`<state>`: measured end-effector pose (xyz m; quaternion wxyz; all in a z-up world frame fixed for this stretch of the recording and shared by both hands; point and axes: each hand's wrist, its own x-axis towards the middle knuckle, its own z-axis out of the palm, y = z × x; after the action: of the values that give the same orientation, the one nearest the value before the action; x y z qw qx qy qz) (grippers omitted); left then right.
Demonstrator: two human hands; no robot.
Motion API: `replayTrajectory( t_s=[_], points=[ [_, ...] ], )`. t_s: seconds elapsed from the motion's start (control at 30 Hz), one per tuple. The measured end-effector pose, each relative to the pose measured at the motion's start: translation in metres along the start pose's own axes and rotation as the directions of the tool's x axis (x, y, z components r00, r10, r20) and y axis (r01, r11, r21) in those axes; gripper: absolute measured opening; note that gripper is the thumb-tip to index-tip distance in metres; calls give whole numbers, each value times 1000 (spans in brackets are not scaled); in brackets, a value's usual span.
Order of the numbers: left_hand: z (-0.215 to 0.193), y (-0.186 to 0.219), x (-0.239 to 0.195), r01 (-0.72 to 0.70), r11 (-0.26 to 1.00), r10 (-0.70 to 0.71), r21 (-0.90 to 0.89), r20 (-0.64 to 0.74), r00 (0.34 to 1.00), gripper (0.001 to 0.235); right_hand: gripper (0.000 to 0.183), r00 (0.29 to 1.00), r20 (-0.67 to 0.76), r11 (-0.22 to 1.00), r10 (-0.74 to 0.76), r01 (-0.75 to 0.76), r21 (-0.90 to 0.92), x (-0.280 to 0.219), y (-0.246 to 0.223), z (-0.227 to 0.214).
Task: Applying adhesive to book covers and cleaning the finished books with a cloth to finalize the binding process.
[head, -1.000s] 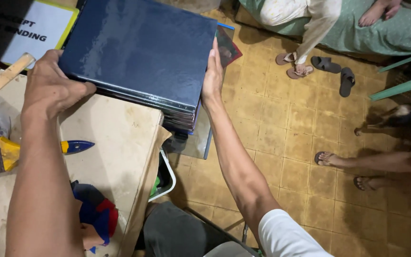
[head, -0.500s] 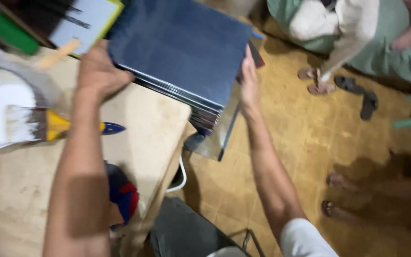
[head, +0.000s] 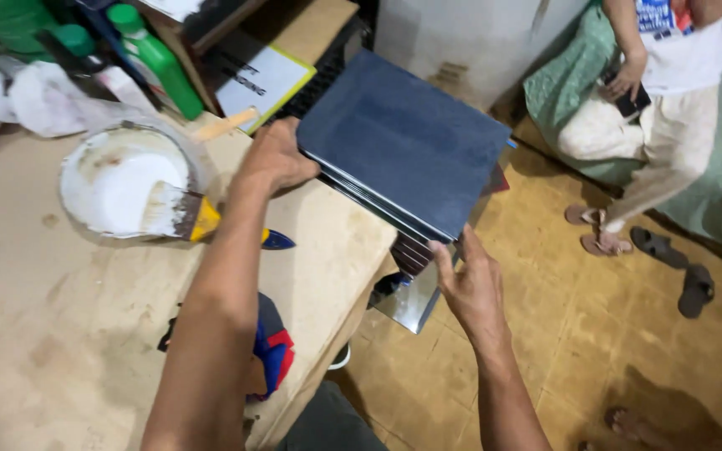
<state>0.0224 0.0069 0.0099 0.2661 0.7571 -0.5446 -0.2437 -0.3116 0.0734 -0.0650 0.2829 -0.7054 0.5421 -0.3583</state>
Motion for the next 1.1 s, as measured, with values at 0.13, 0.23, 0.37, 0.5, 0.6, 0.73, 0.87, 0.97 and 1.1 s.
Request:
replayTrajectory(
  t_s=[0.13, 0.23, 0.37, 0.5, 0.6, 0.73, 0.87, 0.97, 1.1],
  points=[
    [-9, 8, -8, -2, 1000, 2, -25, 10, 1000, 51, 32, 995, -99, 955, -14, -16, -297, 3, 2, 4],
    [-6, -4, -7, -30, 998, 28, -63, -36, 999, 49, 37, 998, -58, 904, 0, -25, -428, 0, -10, -2],
    [0, -14, 1, -51, 997, 48, -50, -48, 998, 43, 26, 991, -130, 889, -44, -20, -458, -3, -3, 11],
    [-5, -3, -5, 53, 995, -51, -90, 17, 999, 40, 28, 952, -259, 828, -164, -10, -561, -8, 17, 28],
    [-5, -2, -2, 99, 991, -93, -90, 78, 993, 38, 27, 921, -300, 774, -249, 3, -633, -8, 29, 38],
    [21, -40, 30, -111, 989, 106, -94, -57, 993, 26, 21, 882, -318, 800, -347, 101, -592, -8, 31, 36],
    [24, -37, 19, -131, 982, 127, -132, -40, 991, 42, 20, 898, -297, 848, -325, 137, -512, -14, 26, 26],
    [18, -34, 14, -114, 993, 114, -1, -87, 990, 58, 22, 920, -307, 938, -241, 141, -316, -9, 14, 23],
    [23, -44, 21, -191, 982, 190, 8, -160, 969, 55, 19, 922, -287, 938, -259, 170, -301, -9, 9, 22]
  ],
)
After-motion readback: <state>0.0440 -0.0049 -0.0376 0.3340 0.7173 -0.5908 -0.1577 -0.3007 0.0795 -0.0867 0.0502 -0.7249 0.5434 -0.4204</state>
